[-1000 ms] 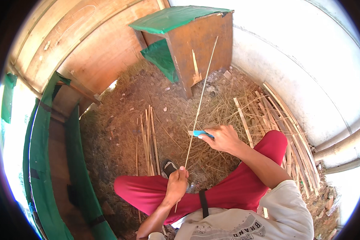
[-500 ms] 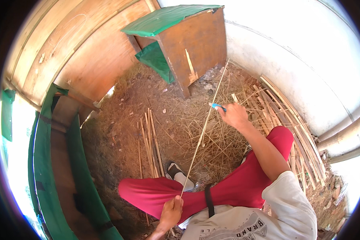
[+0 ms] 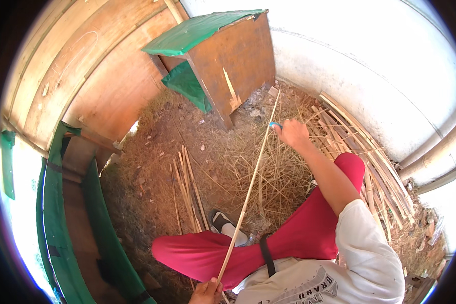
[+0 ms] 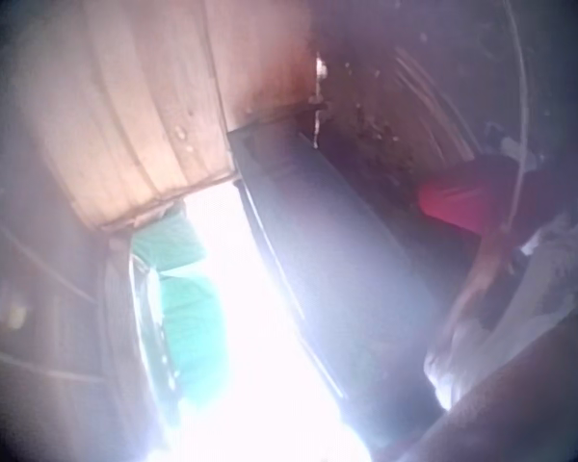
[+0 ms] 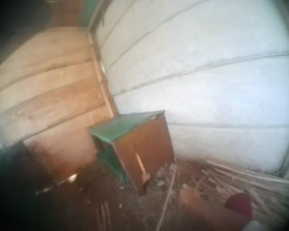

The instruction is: The person sits on the ground and uses a utility knife to shave thin strips from a long bamboo rod. They repeatedly scrape the blade along the rod to remove material and create thin slivers, which fall onto the ground.

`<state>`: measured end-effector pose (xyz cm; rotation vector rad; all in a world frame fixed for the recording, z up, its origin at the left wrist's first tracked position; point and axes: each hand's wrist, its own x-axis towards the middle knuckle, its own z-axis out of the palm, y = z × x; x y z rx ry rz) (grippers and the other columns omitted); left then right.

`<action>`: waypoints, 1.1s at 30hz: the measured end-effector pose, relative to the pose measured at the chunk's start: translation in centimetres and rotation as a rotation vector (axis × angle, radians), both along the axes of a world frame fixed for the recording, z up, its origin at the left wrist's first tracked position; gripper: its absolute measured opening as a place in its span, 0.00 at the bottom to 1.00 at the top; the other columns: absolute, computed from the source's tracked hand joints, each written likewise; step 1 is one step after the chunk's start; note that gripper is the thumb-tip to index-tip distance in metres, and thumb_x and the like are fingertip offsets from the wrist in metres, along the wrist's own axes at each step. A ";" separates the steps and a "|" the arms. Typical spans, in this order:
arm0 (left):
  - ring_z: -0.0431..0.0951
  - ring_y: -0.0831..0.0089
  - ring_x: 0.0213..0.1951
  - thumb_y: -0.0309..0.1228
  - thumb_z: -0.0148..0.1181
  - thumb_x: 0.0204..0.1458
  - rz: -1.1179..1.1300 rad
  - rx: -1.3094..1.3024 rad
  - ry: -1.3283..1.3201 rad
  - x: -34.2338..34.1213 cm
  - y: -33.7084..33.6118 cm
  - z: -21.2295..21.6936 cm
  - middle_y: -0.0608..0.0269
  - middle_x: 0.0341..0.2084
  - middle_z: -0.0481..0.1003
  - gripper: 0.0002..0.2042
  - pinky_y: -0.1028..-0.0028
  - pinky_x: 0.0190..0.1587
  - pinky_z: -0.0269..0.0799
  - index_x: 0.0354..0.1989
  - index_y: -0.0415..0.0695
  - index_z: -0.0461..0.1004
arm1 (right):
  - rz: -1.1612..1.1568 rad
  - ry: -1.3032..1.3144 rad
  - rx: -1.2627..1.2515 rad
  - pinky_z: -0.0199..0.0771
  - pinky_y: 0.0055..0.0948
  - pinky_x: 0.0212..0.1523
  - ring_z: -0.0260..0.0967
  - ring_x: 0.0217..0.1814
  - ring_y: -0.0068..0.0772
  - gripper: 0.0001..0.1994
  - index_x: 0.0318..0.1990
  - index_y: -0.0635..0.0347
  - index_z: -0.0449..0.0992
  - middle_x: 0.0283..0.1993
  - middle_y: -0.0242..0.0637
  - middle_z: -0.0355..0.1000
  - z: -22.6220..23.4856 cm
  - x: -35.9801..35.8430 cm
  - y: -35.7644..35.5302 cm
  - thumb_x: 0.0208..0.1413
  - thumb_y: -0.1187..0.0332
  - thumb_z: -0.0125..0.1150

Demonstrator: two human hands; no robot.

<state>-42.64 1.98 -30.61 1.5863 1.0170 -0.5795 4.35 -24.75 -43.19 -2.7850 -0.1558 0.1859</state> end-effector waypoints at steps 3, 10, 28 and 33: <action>0.58 0.82 0.17 0.46 0.45 0.69 -0.007 0.040 -0.039 -1.0 0.8 0.0 0.72 0.17 0.59 0.20 0.77 0.19 0.53 0.35 0.41 0.72 | 0.025 -0.085 -0.052 0.80 0.48 0.41 0.79 0.41 0.50 0.30 0.35 0.63 0.80 0.36 0.49 0.78 1.9 1.6 -1.2 0.68 0.44 0.44; 0.60 0.81 0.18 0.46 0.46 0.68 0.009 0.116 -0.096 -2.8 2.5 0.1 0.71 0.18 0.61 0.19 0.76 0.19 0.54 0.36 0.41 0.73 | 0.030 -0.173 -0.169 0.77 0.51 0.46 0.78 0.46 0.53 0.30 0.39 0.65 0.81 0.42 0.51 0.78 3.6 7.0 -3.8 0.66 0.42 0.46; 0.64 0.77 0.18 0.46 0.50 0.65 0.108 0.177 -0.113 -5.3 4.2 0.1 0.66 0.19 0.66 0.18 0.72 0.20 0.58 0.37 0.43 0.75 | 0.168 -0.167 -0.190 0.76 0.49 0.48 0.78 0.46 0.52 0.28 0.39 0.62 0.82 0.42 0.51 0.79 0.3 9.1 4.5 0.64 0.42 0.50; 0.65 0.76 0.19 0.47 0.51 0.64 0.113 0.180 -0.124 -5.9 4.3 0.4 0.65 0.19 0.68 0.18 0.71 0.20 0.59 0.37 0.43 0.75 | -0.093 -0.042 -0.152 0.76 0.49 0.52 0.77 0.51 0.52 0.29 0.44 0.62 0.81 0.46 0.53 0.78 -0.2 9.1 1.8 0.64 0.41 0.48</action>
